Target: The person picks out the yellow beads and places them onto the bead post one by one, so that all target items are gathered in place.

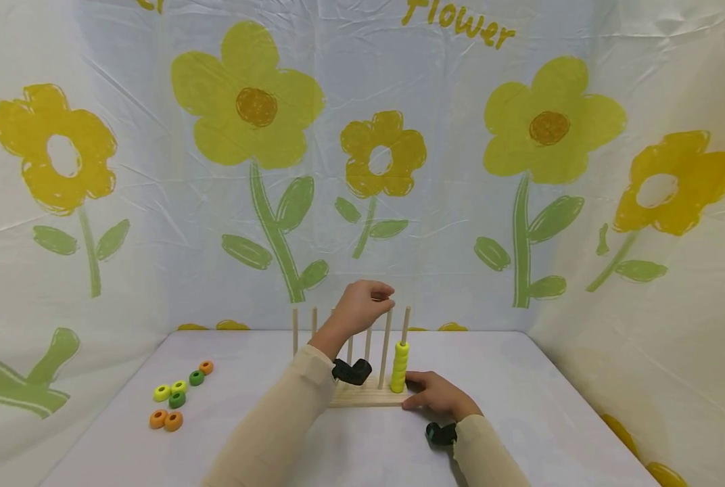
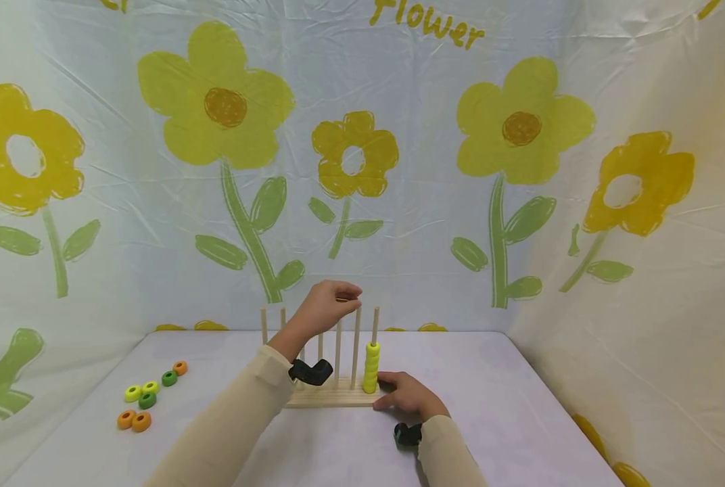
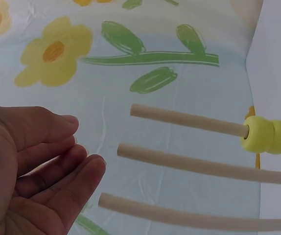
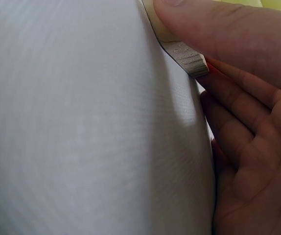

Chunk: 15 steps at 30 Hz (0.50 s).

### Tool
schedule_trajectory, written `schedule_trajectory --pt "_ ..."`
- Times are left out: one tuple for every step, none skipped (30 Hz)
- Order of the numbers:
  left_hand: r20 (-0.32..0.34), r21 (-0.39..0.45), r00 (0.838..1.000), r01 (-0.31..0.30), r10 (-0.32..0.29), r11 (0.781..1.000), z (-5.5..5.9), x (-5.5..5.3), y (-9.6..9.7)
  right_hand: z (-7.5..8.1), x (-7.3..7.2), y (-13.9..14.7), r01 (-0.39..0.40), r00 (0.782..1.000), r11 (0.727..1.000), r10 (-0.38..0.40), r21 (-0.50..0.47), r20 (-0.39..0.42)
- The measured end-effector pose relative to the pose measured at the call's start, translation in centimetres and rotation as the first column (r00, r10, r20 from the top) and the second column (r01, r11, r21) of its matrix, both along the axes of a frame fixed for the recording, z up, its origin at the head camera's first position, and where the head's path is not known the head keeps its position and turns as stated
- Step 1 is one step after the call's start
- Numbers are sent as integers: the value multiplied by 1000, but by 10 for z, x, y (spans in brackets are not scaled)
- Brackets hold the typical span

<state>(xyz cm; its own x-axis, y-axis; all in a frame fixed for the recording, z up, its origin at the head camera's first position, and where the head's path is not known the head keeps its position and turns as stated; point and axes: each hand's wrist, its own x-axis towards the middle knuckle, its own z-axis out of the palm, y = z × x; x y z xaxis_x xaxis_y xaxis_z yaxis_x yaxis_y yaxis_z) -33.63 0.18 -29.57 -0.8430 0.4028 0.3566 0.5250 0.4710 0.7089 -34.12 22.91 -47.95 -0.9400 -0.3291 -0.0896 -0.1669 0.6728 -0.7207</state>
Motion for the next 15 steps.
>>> schedule_trajectory --pt "-3 3 1000 -6 6 1000 0 1 -3 0 0 0 -1 1000 1000 1 1 0" --pt "-3 8 1000 -11 11 1000 0 2 -5 0 0 0 0 1000 1000 0 4 1" --pt "-5 15 1000 -15 15 1000 0 2 -8 0 0 0 0 1000 1000 0 7 0" --pt "-10 20 1000 -18 18 1000 0 3 -11 0 0 -1 0 1000 1000 0 8 0" --pt "-13 23 1000 -24 25 999 1 4 -14 0 0 -1 1 1000 1000 -1 7 2" --pt "-18 25 999 -32 33 999 1 5 -18 1 1 -1 1 1000 1000 -1 6 2" --pt "-18 29 999 -39 39 999 1 6 -21 1 1 -1 0 1000 1000 0 5 2" --pt "-19 32 999 -46 46 998 0 6 -24 1 1 -1 0 1000 1000 0 3 2" --pt "-23 34 998 -52 53 998 0 7 -27 1 1 -1 -2 1000 1000 2 1 2" --pt "-28 32 998 -59 60 998 0 8 -31 1 1 -1 -4 1000 1000 4 -2 2" --pt "-25 32 997 -66 67 997 0 9 -34 1 1 -1 -5 1000 1000 5 -4 1" --pt "-26 31 997 -72 73 997 -1 9 -37 1 1 -1 -7 1000 1000 7 -5 1" --pt "-25 28 997 -76 77 997 -2 10 -40 1 1 -1 -7 1000 1000 7 -6 1" --pt "-27 21 996 -84 85 996 -3 10 -43 1 1 -1 -8 1000 1000 8 -9 1" --pt "-29 16 995 -91 91 996 -3 11 -45 0 1 -1 -7 1000 1000 7 -11 2"
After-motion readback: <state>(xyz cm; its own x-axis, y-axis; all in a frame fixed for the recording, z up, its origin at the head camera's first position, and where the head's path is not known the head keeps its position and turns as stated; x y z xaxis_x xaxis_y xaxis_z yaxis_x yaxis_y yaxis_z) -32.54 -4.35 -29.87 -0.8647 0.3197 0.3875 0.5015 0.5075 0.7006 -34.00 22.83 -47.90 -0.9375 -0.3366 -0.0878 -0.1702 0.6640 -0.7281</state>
